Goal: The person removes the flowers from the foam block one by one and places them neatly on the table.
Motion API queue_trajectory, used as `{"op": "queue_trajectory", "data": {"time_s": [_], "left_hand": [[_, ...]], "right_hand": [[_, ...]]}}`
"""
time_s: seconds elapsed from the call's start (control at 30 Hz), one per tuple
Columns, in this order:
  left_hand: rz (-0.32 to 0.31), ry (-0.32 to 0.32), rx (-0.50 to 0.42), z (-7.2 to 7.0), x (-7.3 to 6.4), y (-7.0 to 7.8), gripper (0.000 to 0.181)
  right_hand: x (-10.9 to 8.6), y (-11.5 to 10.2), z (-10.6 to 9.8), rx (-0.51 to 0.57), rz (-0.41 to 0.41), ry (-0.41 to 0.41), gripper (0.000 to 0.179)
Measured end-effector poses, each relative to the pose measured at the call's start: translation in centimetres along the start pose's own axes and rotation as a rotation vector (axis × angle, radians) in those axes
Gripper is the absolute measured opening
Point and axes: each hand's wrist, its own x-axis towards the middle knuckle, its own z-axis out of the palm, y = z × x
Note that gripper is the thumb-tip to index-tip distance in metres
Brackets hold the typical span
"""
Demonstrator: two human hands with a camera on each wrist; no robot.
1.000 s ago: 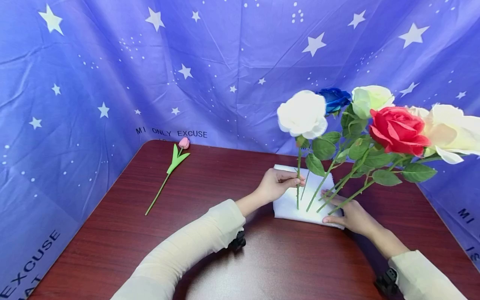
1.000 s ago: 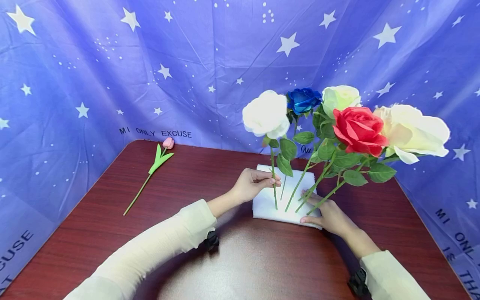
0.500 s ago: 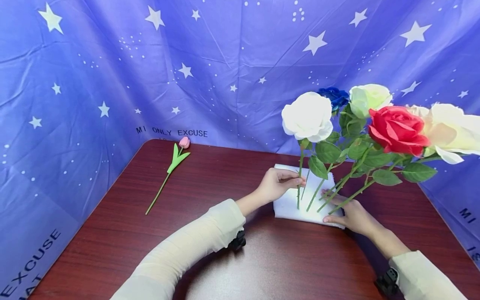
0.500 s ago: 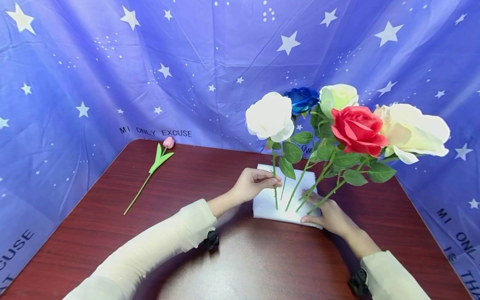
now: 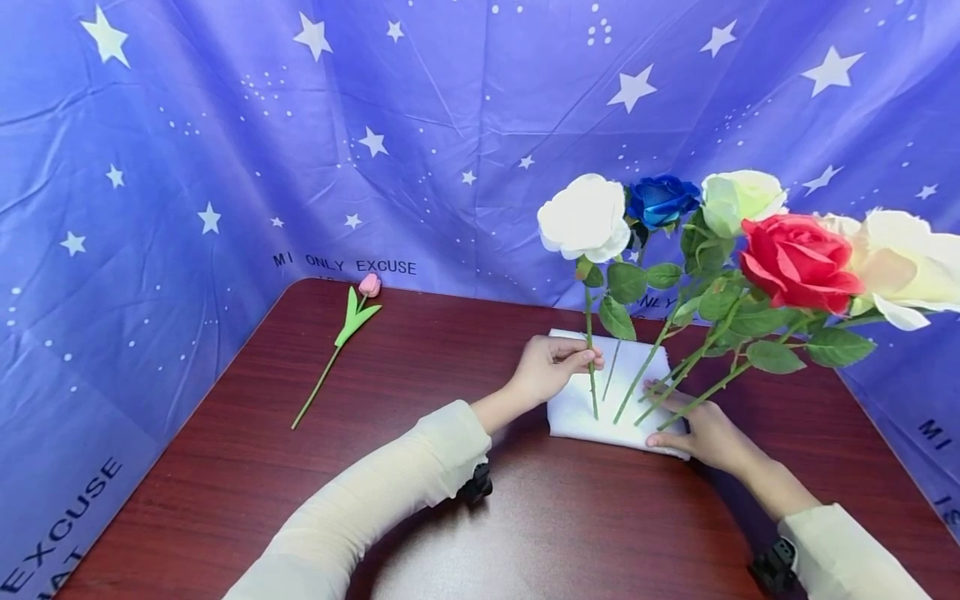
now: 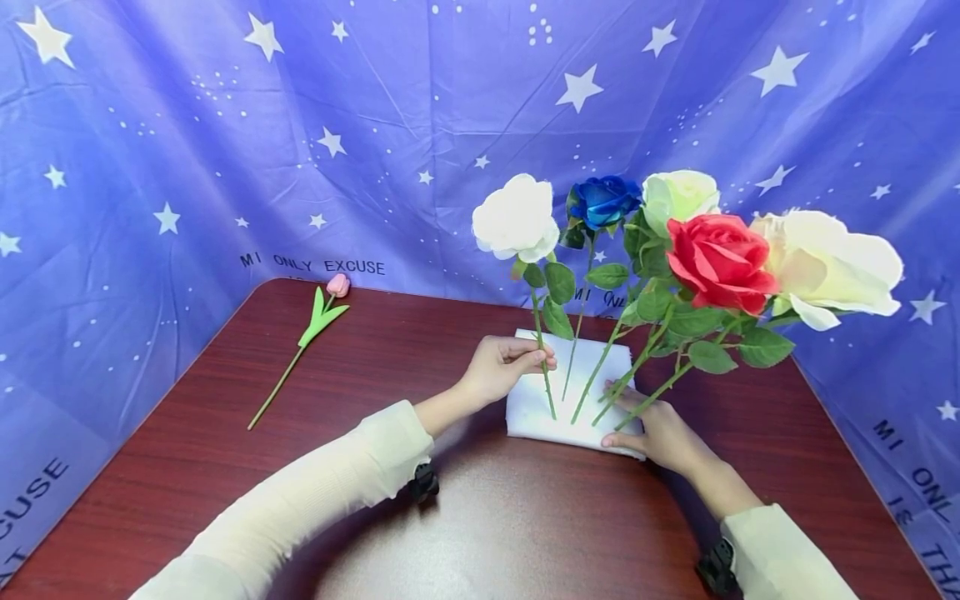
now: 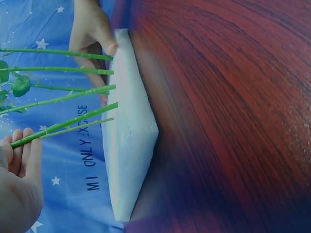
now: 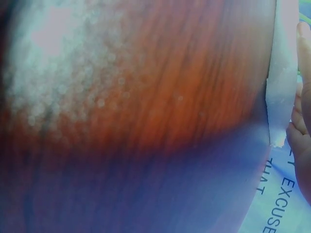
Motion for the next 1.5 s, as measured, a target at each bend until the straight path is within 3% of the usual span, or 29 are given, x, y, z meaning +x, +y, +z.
{"op": "queue_trajectory", "data": {"time_s": [0.23,0.7,1.17,1.3,1.5], "left_hand": [[0.030,0.007,-0.044,0.14,0.10,-0.17,0.022],[0.033,0.021,-0.097,-0.29,0.45,0.01,0.019],[0.003,0.030,-0.011,-0.26,0.38,-0.03,0.019],[0.029,0.022,0.012,-0.17,0.16,-0.04,0.019],[0.071,0.011,-0.049,0.02,-0.07,-0.21,0.021]], "right_hand": [[-0.14,0.12,-0.03,-0.013,0.014,0.007,0.065],[0.20,0.25,-0.24,-0.017,0.026,0.002,0.064],[0.40,-0.02,-0.36,-0.013,0.056,-0.017,0.064],[0.17,0.14,-0.18,-0.013,0.067,-0.021,0.064],[-0.11,0.04,0.00,-0.036,0.090,-0.035,0.062]]}}
